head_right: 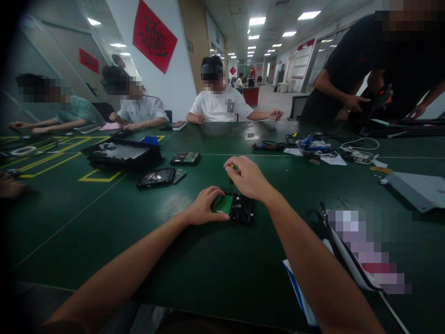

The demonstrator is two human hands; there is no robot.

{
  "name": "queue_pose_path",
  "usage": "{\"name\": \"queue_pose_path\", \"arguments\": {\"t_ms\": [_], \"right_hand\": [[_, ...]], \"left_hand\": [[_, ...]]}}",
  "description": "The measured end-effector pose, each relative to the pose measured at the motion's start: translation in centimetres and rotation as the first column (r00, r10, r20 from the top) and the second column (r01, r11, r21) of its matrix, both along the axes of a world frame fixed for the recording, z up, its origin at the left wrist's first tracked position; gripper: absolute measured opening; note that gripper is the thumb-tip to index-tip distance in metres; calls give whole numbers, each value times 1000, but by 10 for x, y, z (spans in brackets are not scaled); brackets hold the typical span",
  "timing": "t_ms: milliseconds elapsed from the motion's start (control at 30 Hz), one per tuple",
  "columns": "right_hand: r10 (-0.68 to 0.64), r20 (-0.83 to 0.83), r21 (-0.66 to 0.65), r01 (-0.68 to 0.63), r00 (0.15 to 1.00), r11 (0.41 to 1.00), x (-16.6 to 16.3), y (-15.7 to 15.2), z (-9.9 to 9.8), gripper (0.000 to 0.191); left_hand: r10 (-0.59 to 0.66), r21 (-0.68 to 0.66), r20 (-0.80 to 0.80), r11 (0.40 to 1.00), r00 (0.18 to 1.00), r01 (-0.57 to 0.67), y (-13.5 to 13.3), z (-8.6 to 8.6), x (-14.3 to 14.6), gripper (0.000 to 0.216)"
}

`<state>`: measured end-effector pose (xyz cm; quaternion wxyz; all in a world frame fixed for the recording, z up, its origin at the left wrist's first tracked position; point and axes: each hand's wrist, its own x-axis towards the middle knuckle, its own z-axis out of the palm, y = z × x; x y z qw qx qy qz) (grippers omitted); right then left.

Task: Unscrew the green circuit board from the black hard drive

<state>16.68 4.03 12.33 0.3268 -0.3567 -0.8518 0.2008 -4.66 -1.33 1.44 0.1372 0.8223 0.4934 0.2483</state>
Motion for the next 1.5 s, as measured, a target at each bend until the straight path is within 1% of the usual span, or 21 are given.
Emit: {"name": "queue_pose_path", "arguments": {"t_ms": [100, 167, 233, 300, 367, 433, 533, 733, 833, 933, 1067, 1333, 1500], "right_hand": [[-2, 7, 36, 2, 1000, 999, 0, 1, 0, 22], [0, -2, 9, 0, 1000, 1000, 1, 3, -2, 23], [-8, -16, -31, 7, 1000, 999, 2, 4, -3, 26], [-24, -18, -53, 23, 1000, 998, 2, 5, -5, 28], [-29, -8, -48, 29, 1000, 998, 3, 6, -5, 26], [-20, 11, -24, 21, 1000, 999, 3, 6, -3, 25], [-6, 33, 0, 6, 999, 1000, 3, 4, 0, 23], [50, -15, -69, -51, 999, 996, 3, -4, 5, 26], [35, 1, -56, -35, 999, 998, 3, -6, 7, 24], [-16, 2, -31, 16, 1000, 999, 3, -6, 7, 20], [-70, -3, -39, 70, 998, 997, 2, -5, 5, 18], [-42, 10, -55, 43, 999, 998, 3, -8, 9, 16], [-19, 11, -43, 19, 1000, 999, 3, -9, 9, 19]], "left_hand": [[87, 11, 22, 996, 996, -87, -4, -4, 6, 82], [112, 6, 35, 994, 993, -113, -6, -5, 8, 82], [78, 0, 43, 997, 996, -78, -6, -6, 6, 81], [15, -17, 53, 1000, 998, -14, -5, -6, 2, 77], [-21, -51, 78, 998, 997, 25, -3, -5, -2, 70], [-31, -85, 107, 996, 994, 41, -2, -4, -6, 69], [-30, -119, 143, 992, 989, 47, 0, -4, -8, 71], [-2, -159, 197, 987, 980, 34, 0, -8, -5, 72], [-4, -162, 206, 986, 979, 38, 1, -10, -5, 73], [-7, -164, 202, 986, 979, 41, 2, -10, -5, 72], [-7, -160, 202, 986, 979, 40, 1, -9, -5, 70], [-17, -163, 204, 985, 979, 51, 1, -12, -8, 67], [-41, -203, 196, 976, 980, 82, 0, -4, -12, 70]]}}
